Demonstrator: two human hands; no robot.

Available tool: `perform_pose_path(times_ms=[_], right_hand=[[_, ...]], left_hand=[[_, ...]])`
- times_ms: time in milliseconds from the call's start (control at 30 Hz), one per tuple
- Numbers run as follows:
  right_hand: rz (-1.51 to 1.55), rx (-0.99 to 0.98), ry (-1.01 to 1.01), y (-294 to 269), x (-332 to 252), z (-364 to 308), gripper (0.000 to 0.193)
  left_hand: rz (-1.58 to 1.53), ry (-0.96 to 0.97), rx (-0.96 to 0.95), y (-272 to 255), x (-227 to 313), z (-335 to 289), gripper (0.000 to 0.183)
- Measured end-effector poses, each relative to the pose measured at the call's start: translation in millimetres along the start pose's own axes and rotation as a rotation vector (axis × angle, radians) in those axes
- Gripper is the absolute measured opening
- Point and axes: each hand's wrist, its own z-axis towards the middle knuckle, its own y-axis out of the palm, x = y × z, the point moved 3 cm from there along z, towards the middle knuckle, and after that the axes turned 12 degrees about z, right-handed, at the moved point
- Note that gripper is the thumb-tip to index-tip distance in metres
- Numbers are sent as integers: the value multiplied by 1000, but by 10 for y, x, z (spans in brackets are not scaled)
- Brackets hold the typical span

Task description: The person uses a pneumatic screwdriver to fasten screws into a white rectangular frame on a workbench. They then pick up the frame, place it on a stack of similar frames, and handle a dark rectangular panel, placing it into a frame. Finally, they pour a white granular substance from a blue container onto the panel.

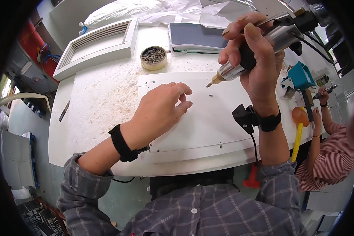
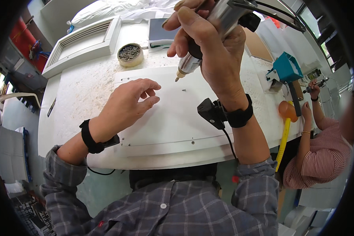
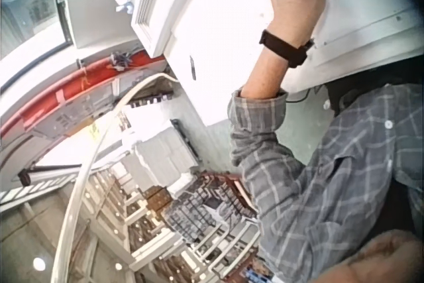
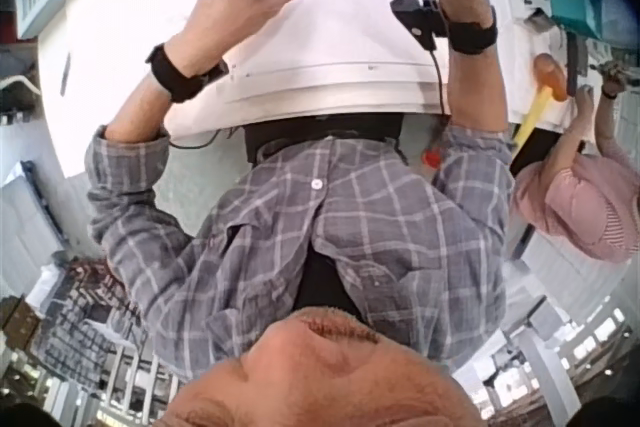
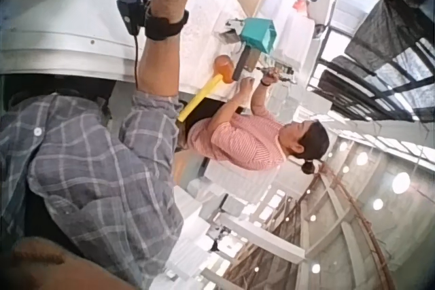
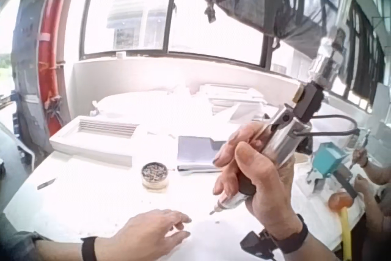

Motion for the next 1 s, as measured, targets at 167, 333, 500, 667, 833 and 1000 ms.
perform_pose_path(times_ms=[167,333,500,667,833,1000], right_hand=[[84,167,-80,-336,-155,-178,19],[-22,219,14,-456,-245,-332,26],[17,253,23,-557,-248,-375,28],[114,236,-7,-510,-232,-324,28],[323,217,1,-377,-148,-192,28],[415,259,71,-21,-46,-68,27]], left_hand=[[167,125,54,405,246,472,20],[351,175,30,576,334,652,13],[542,260,20,694,394,673,12],[357,191,-2,477,399,528,13],[-422,-145,-134,95,159,178,16],[-847,-216,-85,-19,-122,-195,14]])
